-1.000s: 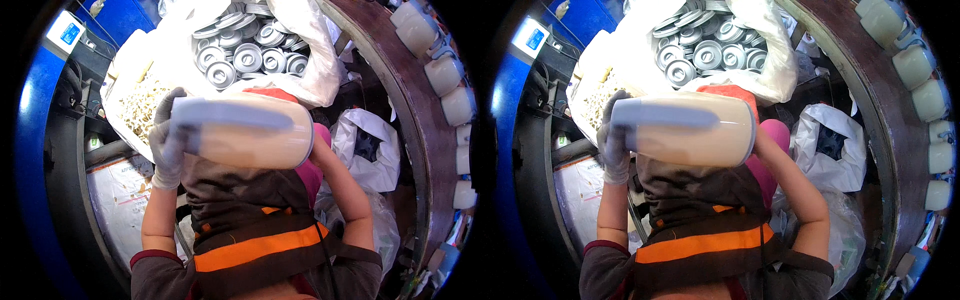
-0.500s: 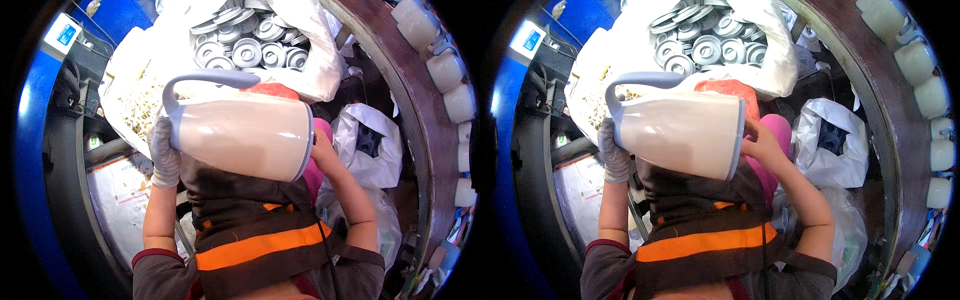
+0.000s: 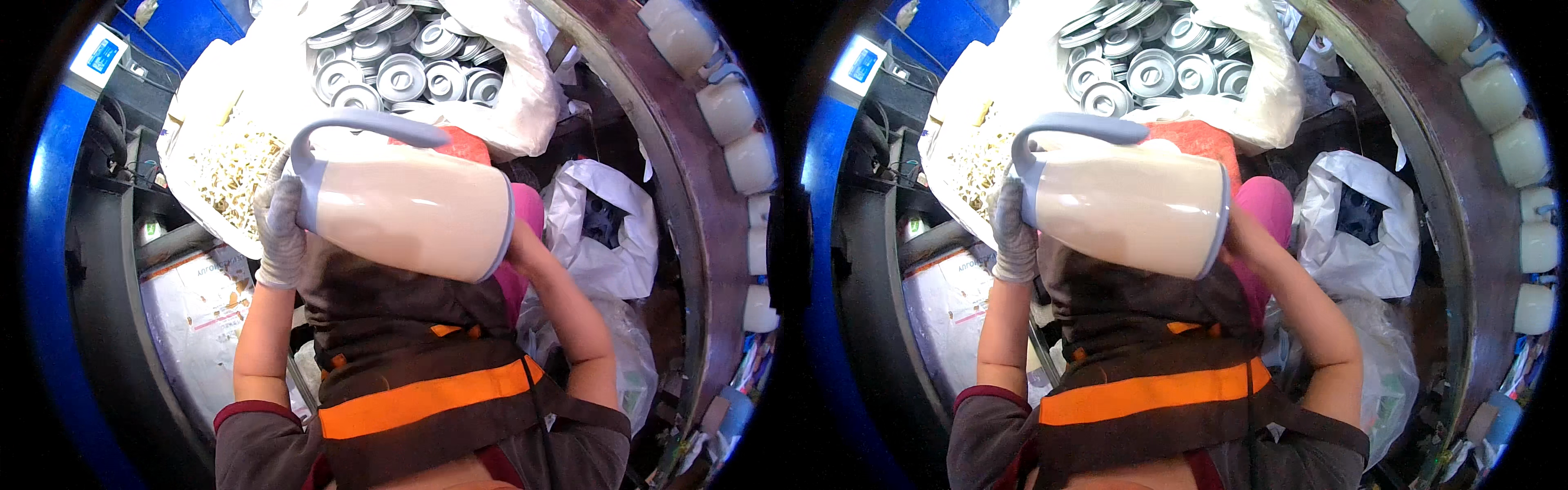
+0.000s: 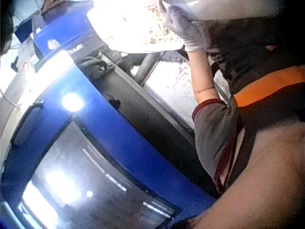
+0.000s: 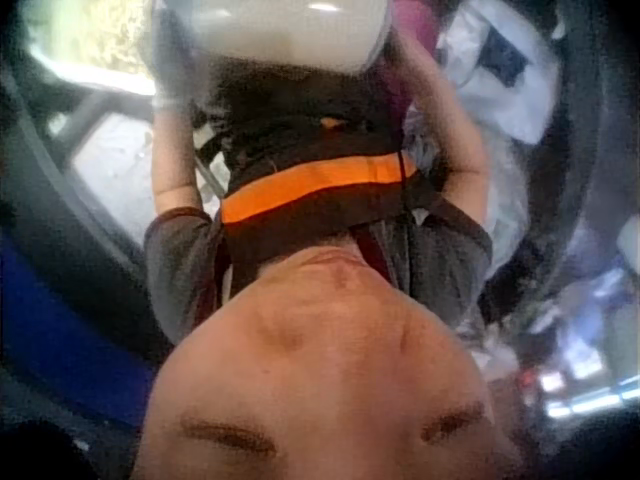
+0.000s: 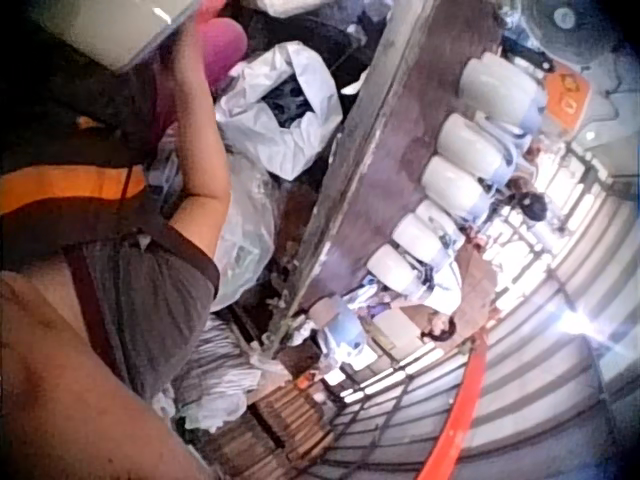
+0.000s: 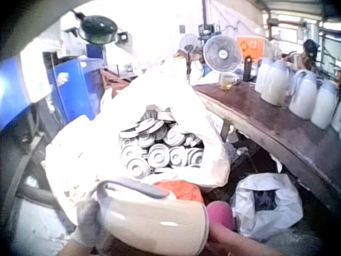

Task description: The person sits on the floor and repeatedly assembles white plastic pitchers. They pick up a pitcher body, insert a filter, and screw on a grey lid. The person handles the pitchers one at a time, placing the finished units on a nearby table.

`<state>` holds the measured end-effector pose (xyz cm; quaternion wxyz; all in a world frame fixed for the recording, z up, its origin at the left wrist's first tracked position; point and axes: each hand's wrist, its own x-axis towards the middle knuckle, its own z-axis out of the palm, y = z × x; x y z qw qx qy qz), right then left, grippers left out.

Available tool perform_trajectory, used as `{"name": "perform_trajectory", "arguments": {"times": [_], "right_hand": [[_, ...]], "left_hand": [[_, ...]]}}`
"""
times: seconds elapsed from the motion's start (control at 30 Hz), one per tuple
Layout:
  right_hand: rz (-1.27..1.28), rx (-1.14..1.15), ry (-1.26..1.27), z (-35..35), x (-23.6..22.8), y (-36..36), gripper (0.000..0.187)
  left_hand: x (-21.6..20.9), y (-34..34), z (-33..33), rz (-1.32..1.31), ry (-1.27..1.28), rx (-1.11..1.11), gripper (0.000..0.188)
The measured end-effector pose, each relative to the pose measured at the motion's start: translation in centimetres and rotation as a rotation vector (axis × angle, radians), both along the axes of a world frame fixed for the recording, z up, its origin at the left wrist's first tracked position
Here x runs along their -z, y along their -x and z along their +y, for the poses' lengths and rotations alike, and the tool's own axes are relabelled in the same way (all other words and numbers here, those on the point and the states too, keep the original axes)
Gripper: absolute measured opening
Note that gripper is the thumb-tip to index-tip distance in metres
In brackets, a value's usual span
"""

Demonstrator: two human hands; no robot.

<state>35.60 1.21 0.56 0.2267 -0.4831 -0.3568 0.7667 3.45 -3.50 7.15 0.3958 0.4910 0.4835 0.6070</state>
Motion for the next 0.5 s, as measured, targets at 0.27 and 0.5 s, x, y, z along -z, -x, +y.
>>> {"name": "perform_trajectory", "arguments": {"times": [0.27, 0.5], "right_hand": [[-0.05, -0.025, -0.749, -1.9, -4.4, 0.2, 0.08], [-0.145, -0.008, -0.569, -2.9, -1.2, 0.9, 0.054]], "left_hand": [[3.6, -0.2, 0.9, -0.453, 0.115, -0.049, 0.043], [1.4, -0.9, -0.2, -0.404, 0.079, 0.006, 0.045]]}}
